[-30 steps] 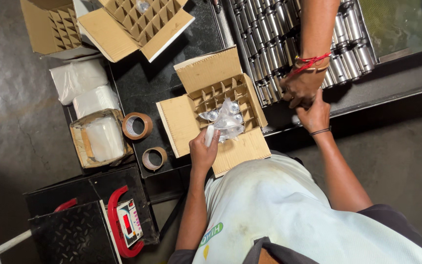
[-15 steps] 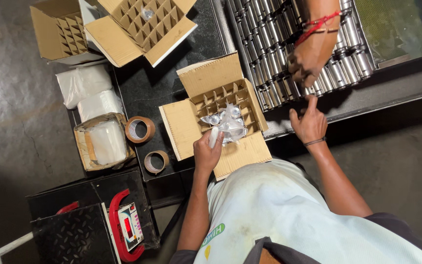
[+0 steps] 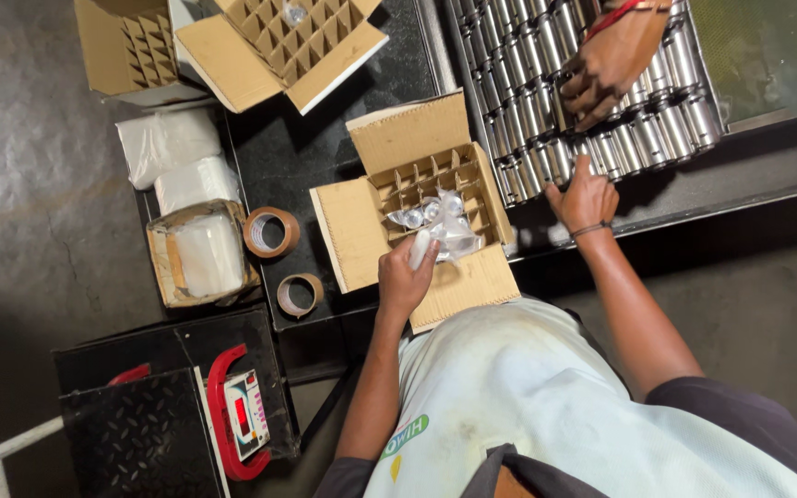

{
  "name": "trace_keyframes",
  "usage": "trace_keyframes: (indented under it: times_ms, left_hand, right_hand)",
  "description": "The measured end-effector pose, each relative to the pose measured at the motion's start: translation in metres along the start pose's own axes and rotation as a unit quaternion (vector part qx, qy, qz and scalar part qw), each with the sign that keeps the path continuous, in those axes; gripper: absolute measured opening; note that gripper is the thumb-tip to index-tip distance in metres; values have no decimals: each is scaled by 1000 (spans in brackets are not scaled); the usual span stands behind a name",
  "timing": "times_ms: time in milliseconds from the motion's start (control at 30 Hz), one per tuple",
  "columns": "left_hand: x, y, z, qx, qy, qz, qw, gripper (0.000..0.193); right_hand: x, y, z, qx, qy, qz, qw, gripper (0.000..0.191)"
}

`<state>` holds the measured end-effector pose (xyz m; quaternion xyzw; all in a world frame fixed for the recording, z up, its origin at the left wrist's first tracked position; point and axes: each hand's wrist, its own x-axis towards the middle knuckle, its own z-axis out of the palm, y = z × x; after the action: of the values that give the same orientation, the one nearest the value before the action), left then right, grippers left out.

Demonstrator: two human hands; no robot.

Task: The person picks cylindrical metal parts from a tray, wraps each in a small plastic bag, and places them into a cardboard box with dividers. After filling the box, they close it and apply packing tape to seal it. The person then moves the sealed box to a nearby stack of boxes.

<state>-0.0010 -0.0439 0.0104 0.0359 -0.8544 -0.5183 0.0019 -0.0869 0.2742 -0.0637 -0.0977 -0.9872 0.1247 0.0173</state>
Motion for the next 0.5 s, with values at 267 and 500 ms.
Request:
trace_keyframes:
  times_ms: [267,500]
  left_hand:
    - [6,-12,9,-38,6,-22,999,28]
    - [0,-39,56,28,-16,125,992,14]
  right_hand:
    - [-18,-1,-19,528,-266,38,805,38]
    - [-73,-73,-18,249,-144,-319,903,39]
